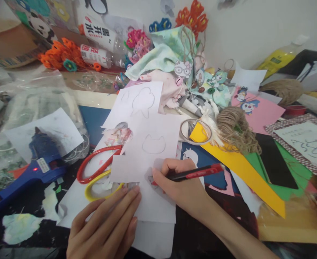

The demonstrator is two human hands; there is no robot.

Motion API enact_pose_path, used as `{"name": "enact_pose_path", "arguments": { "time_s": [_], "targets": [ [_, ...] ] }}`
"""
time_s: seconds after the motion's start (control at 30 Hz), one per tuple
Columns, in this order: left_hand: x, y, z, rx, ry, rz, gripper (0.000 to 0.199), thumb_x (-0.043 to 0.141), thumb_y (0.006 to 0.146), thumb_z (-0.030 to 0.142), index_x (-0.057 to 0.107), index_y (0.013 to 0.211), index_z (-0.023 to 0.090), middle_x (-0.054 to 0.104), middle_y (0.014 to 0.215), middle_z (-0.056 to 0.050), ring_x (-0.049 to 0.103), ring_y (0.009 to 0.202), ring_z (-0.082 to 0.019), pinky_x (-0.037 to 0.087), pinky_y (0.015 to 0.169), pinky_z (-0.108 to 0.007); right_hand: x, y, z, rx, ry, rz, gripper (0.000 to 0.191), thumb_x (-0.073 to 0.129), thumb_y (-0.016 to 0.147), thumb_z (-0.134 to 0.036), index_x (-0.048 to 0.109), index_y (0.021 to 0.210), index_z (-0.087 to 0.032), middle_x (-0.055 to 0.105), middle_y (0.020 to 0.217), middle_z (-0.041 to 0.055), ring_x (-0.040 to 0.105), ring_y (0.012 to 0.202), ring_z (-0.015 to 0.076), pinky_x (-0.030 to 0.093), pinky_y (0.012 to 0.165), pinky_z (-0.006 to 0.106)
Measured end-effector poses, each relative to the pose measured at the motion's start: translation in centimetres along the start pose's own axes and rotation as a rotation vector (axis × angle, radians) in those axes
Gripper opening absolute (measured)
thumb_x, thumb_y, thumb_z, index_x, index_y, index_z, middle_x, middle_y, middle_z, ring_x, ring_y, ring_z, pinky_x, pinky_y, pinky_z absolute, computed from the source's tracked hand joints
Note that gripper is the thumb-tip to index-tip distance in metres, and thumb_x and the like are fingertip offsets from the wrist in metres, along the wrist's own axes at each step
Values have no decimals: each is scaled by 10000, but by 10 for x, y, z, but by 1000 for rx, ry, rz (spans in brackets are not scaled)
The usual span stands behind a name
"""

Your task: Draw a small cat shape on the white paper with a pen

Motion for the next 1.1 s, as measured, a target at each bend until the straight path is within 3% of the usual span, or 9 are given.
{"name": "enact_pose_path", "arguments": {
  "time_s": [0.53,0.73,0.83,1.1],
  "targets": [
    [2,-2,1,1,5,6,250,550,952,126,762,1086,112,776,1144,-12,690,1086,-126,298,1183,-266,-1,1,-2,1,6,8,423,655,848,-365,502,488,-206,536,425,-14,430,401,88,313,396,218],
    [0,1,0,24,1,-57,245,566,939,118,760,1087,96,779,1132,-24,683,1095,-126,278,1189,-262,0,2,-2,-15,-26,5,420,647,848,-335,491,481,-204,530,426,-17,433,407,86,316,404,221],
    [1,0,0,8,-6,-12,247,563,941,118,762,1084,94,778,1139,-25,678,1102,-130,284,1188,-265,-1,2,-4,-38,-58,10,409,640,837,-315,496,471,-203,522,419,-17,431,408,86,316,409,222],
    [1,0,-1,17,-4,-31,245,562,942,115,762,1081,89,778,1138,-31,681,1100,-134,281,1188,-268,0,0,-1,31,40,8,404,659,852,-381,527,515,-201,544,430,-11,439,392,88,317,380,211]
  ]
}}
Point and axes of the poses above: each hand's wrist, its own y-axis towards the middle knuckle, its own x-axis out of the palm, z = x × y, the point moved 4 cm from there along y, towards the middle knuckle
